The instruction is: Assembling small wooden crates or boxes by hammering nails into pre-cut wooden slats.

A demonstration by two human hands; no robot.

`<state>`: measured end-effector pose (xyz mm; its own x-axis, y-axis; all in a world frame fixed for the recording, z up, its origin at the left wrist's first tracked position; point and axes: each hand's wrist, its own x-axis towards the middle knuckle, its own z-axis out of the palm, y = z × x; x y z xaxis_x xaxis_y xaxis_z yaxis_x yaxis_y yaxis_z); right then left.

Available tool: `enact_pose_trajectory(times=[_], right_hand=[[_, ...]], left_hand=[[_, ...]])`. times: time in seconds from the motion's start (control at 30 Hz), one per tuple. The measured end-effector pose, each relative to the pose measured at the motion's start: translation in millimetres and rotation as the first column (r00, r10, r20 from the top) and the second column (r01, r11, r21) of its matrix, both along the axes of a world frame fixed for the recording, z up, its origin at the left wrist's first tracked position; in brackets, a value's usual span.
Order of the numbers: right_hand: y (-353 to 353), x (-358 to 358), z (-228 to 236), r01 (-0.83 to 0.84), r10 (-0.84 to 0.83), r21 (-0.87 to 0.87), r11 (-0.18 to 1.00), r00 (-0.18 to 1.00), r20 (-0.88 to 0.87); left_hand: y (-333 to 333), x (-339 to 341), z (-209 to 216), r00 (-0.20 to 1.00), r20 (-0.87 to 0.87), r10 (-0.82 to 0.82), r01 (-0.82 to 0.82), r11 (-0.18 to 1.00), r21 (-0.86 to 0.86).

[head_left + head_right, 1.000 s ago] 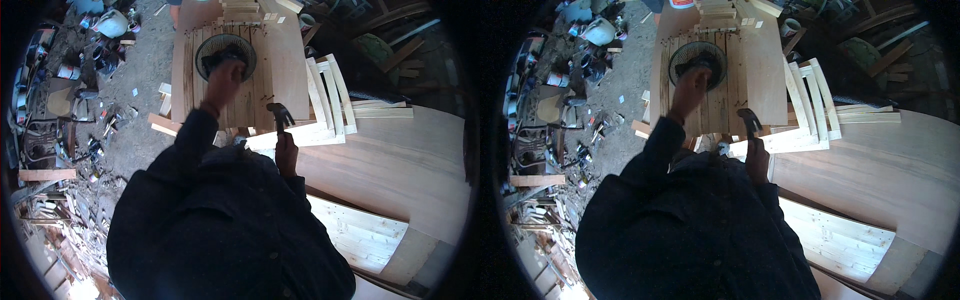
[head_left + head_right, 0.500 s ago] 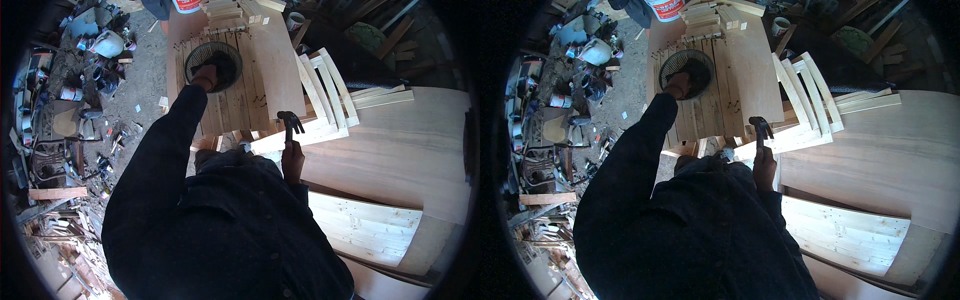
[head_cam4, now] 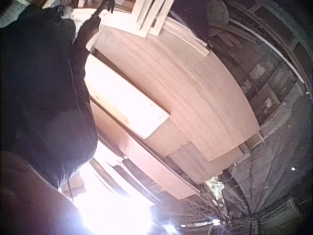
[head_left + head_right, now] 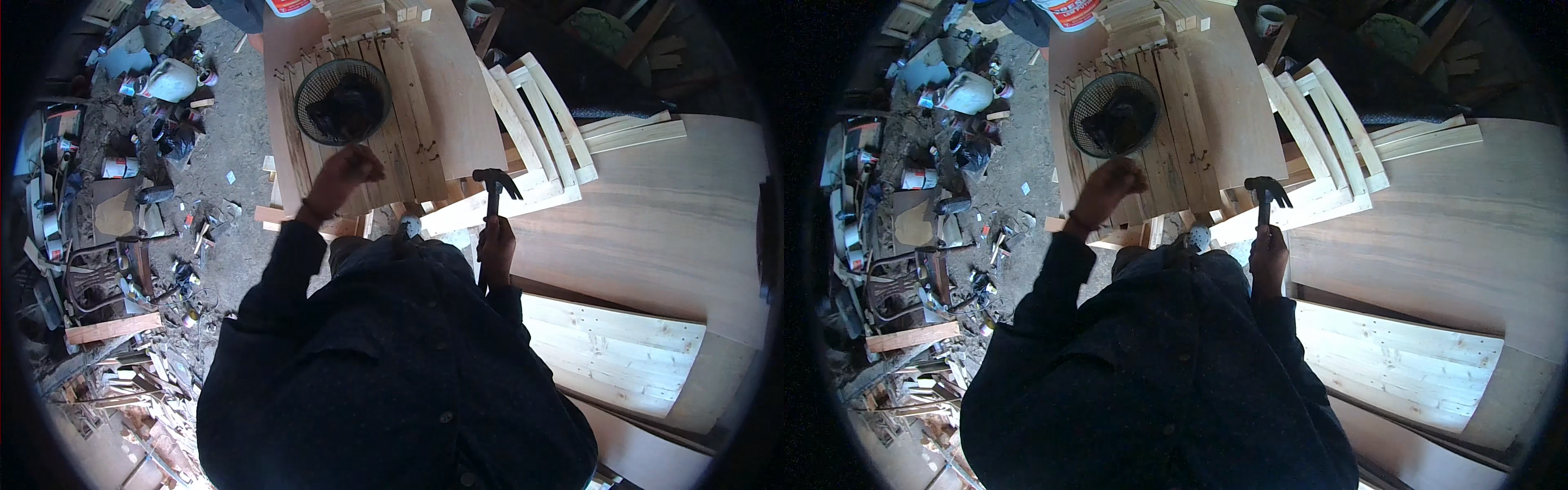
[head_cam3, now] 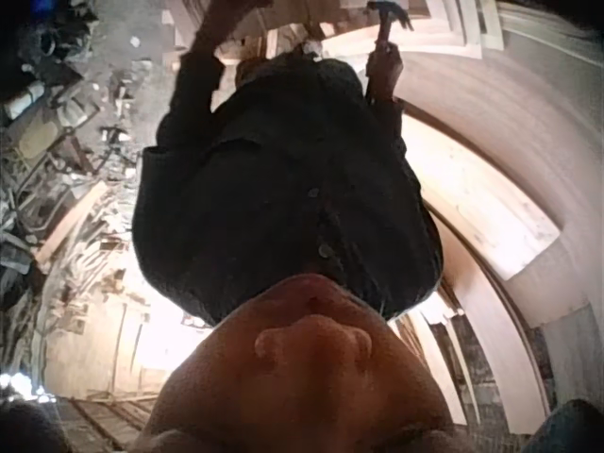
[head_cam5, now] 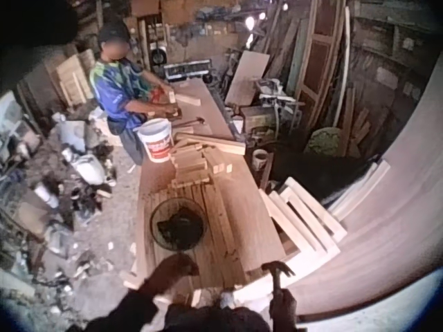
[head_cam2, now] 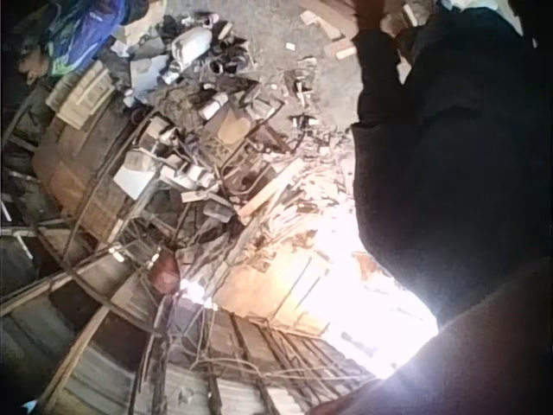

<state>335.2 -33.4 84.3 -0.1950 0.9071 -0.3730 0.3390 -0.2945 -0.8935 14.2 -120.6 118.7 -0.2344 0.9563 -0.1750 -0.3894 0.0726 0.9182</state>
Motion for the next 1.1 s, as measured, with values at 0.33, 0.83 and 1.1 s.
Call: enact_pose_trajectory(times=[0.33,0.83,1.1], right_hand=[[-4.2,-4.3,-11.3,-0.058,0.057,0.021,0.998,0.997,0.050],[-10.0,-4.2,-6.6,-0.171,0.168,0.004,0.985,0.971,0.169],[0.6,-26.3,2.0,-0.244,0.215,0.121,0.962,0.953,0.212]], left_hand=[[47.4,54.9,-63.5,0.689,-0.721,0.074,-0.125,0.992,-0.017],[70.8,65.7,-111.1,0.547,-0.813,0.198,-0.220,0.972,0.088],[74.6,60.4,-114.8,0.552,-0.826,0.118,-0.137,0.989,0.050]])
